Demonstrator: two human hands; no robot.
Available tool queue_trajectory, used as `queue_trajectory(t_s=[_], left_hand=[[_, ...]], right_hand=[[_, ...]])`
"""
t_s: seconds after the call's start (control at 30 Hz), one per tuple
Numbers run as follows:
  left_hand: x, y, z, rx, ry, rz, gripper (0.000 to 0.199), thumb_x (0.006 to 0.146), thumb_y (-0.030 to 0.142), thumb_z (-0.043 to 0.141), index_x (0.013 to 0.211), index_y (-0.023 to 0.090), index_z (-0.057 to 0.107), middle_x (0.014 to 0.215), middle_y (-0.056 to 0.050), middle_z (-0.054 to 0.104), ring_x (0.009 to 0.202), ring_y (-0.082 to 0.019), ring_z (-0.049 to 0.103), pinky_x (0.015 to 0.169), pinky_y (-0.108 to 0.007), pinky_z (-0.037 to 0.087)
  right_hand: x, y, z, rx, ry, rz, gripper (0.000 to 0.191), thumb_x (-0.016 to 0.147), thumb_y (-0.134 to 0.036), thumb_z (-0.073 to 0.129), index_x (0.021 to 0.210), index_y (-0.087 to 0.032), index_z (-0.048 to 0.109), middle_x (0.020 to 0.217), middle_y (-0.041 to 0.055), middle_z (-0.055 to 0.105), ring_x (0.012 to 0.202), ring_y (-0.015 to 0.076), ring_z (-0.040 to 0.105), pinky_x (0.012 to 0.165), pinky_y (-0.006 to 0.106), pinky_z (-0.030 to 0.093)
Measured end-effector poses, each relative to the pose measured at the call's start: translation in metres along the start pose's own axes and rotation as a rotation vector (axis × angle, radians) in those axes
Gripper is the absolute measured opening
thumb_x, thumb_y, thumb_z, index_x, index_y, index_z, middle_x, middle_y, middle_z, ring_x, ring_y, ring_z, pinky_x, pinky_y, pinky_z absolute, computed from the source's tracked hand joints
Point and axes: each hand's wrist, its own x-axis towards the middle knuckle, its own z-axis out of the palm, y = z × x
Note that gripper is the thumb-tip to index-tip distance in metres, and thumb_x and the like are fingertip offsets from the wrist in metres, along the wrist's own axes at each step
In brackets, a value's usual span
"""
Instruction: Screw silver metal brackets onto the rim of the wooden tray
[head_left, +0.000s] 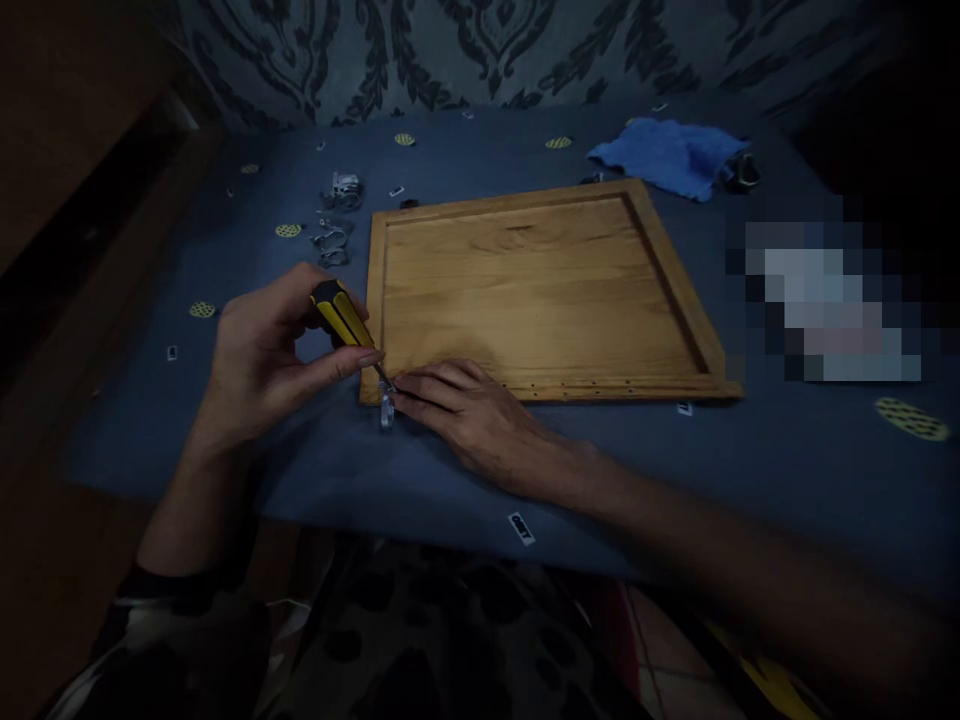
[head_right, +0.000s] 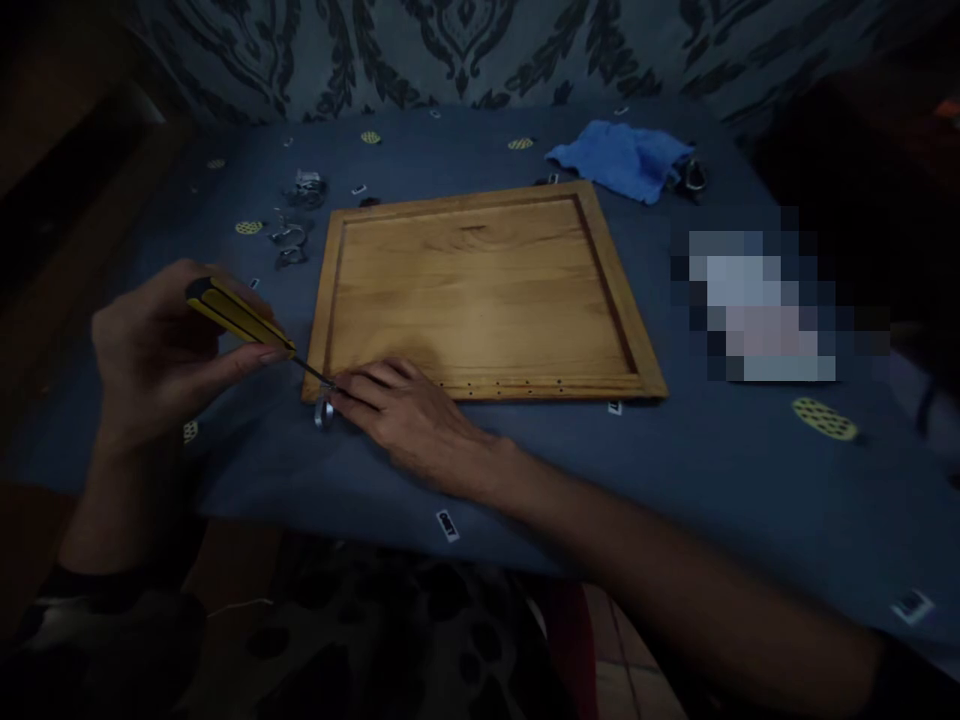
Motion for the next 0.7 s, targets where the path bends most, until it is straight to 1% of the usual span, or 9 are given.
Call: queue_trajectory(t_s=[0.17, 0.3, 0.37, 0.47, 0.5, 0.57, 0.63, 0.7], left_hand=[[0.002, 0.002, 0.001, -0.036, -0.029, 0.039, 0.027, 0.079, 0.016, 0.085, 0.1, 0.017, 0.069, 0.081, 0.003, 0.066, 0.067, -0.008, 0.062, 0.059, -0.02, 0.051], [0.003, 0.004, -0.001, -0.098, -0.011, 0.003, 0.026, 0.078, 0.016, 0.086, 0.099, 0.016, 0.071, 0.081, 0.001, 0.068, 0.07, -0.01, 0.064, 0.059, -0.021, 0.052], [0.005, 0.004, -0.002, -0.13, 0.075, -0.007, 0.027, 0.075, 0.021, 0.09, 0.096, 0.016, 0.073, 0.082, 0.0, 0.069, 0.072, -0.011, 0.066, 0.061, -0.022, 0.055], [0.009, 0.001, -0.005, -0.151, 0.286, 0.002, 0.032, 0.07, 0.028, 0.094, 0.092, 0.015, 0.074, 0.083, 0.0, 0.069, 0.071, -0.01, 0.066, 0.062, -0.022, 0.055], [0.01, 0.0, -0.005, -0.151, 0.333, -0.008, 0.034, 0.069, 0.028, 0.095, 0.09, 0.014, 0.074, 0.082, 0.001, 0.069, 0.07, -0.01, 0.065, 0.06, -0.021, 0.054], [0.011, -0.002, -0.002, -0.154, 0.352, -0.068, 0.035, 0.067, 0.029, 0.096, 0.088, 0.013, 0.073, 0.078, 0.001, 0.066, 0.068, -0.009, 0.063, 0.057, -0.019, 0.052], [0.011, -0.003, 0.003, -0.179, 0.322, -0.155, 0.036, 0.067, 0.031, 0.096, 0.086, 0.014, 0.071, 0.075, 0.002, 0.064, 0.065, -0.009, 0.062, 0.055, -0.019, 0.051], [0.01, -0.005, 0.011, -0.225, 0.302, -0.244, 0.038, 0.068, 0.034, 0.095, 0.086, 0.016, 0.068, 0.076, 0.002, 0.063, 0.066, -0.009, 0.062, 0.058, -0.02, 0.054]], right_hand=[[0.0, 0.0, -0.001, -0.011, -0.016, 0.005, 0.047, 0.094, -0.004, 0.048, 0.139, -0.016, 0.059, 0.14, 0.0131, 0.065, 0.128, 0.0272, 0.058, 0.103, 0.048, 0.05], [-0.001, 0.001, 0.002, -0.007, 0.027, -0.005, 0.044, 0.096, -0.004, 0.047, 0.138, -0.011, 0.059, 0.138, 0.0147, 0.067, 0.125, 0.0271, 0.058, 0.102, 0.047, 0.05], [-0.002, 0.001, 0.004, -0.012, 0.053, -0.008, 0.043, 0.097, -0.004, 0.045, 0.137, -0.009, 0.059, 0.136, 0.015, 0.067, 0.124, 0.0268, 0.059, 0.102, 0.046, 0.051], [-0.003, 0.003, 0.007, -0.018, 0.068, -0.008, 0.04, 0.1, -0.006, 0.043, 0.137, -0.01, 0.059, 0.136, 0.0144, 0.068, 0.124, 0.0261, 0.059, 0.102, 0.046, 0.051], [-0.003, 0.003, 0.007, -0.019, 0.068, -0.011, 0.039, 0.101, -0.007, 0.043, 0.137, -0.01, 0.059, 0.136, 0.0142, 0.068, 0.124, 0.026, 0.059, 0.102, 0.046, 0.051], [-0.003, 0.003, 0.008, -0.027, 0.069, -0.013, 0.039, 0.102, -0.008, 0.043, 0.137, -0.01, 0.059, 0.137, 0.0144, 0.067, 0.125, 0.0261, 0.059, 0.103, 0.046, 0.051], [-0.003, 0.003, 0.008, -0.038, 0.067, -0.005, 0.039, 0.102, -0.008, 0.043, 0.137, -0.011, 0.059, 0.137, 0.0147, 0.067, 0.127, 0.0263, 0.058, 0.103, 0.047, 0.051], [-0.002, 0.002, 0.007, -0.039, 0.057, 0.003, 0.04, 0.102, -0.008, 0.043, 0.138, -0.012, 0.059, 0.138, 0.0146, 0.066, 0.127, 0.0266, 0.057, 0.103, 0.048, 0.052]])
